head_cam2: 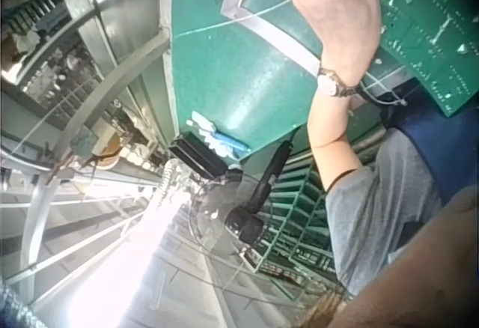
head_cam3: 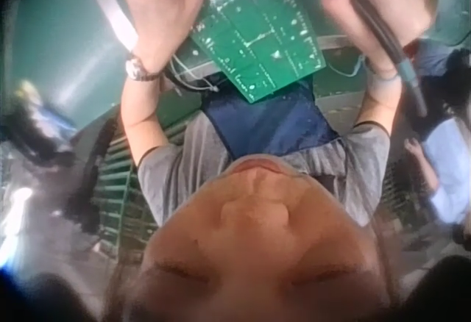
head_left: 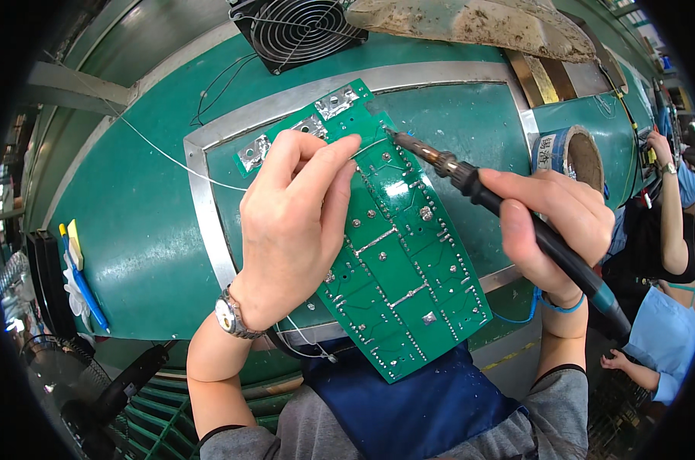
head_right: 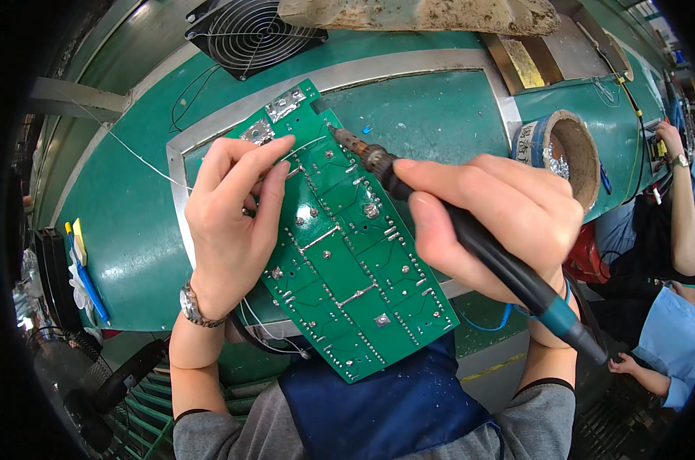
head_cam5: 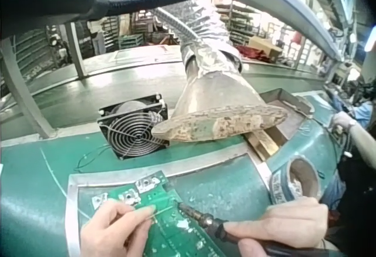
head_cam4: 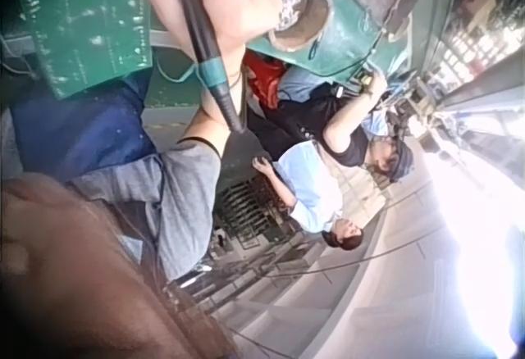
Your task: The person solders relay switches, capacitors, and wires onto a printed circuit board with a soldering iron and solder wire.
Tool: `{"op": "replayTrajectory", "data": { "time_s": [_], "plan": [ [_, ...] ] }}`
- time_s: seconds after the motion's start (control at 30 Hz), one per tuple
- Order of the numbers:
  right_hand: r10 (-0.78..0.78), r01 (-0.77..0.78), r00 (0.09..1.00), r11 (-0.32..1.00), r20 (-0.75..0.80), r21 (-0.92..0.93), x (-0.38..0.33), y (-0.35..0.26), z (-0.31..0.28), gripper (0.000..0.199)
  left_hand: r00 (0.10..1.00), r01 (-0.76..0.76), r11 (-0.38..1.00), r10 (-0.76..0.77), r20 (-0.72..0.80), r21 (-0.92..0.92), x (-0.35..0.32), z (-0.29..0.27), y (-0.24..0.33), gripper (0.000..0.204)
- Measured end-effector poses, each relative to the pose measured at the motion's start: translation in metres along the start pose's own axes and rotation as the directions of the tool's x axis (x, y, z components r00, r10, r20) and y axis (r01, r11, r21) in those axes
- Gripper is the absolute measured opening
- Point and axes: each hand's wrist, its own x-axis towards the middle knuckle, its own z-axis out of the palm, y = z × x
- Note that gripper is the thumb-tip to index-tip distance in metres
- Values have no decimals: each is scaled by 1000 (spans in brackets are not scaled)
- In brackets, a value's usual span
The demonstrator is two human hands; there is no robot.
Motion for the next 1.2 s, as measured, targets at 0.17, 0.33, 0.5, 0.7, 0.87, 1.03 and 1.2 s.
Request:
{"op": "replayTrajectory", "data": {
  "time_s": [0.17,0.33,0.5,0.7,0.87,1.03,1.2],
  "plan": [
    [4,-1,998,999,-64,37,-16,2,-12,20,999,-34,999,35,-17,37,-1,0,3,21],
    [-78,78,996,997,-43,18,-14,3,-7,18,1000,-17,999,17,25,28,-4,2,3,23],
    [-101,101,994,995,-35,-3,-12,-1,-5,18,997,-37,999,36,62,10,-4,7,2,24],
    [-118,118,993,993,-29,-7,-12,-1,-6,19,997,-38,999,38,67,9,-4,5,3,25],
    [-75,75,997,997,-5,-24,-14,-7,-5,19,994,-34,999,32,109,20,-4,6,4,28],
    [-99,98,995,995,-19,-23,-11,-7,-4,20,992,-31,999,28,127,15,-4,5,4,28],
    [-48,48,999,998,-22,-27,-12,-9,-4,19,996,-46,999,44,80,14,-6,4,4,25]
  ]
}}
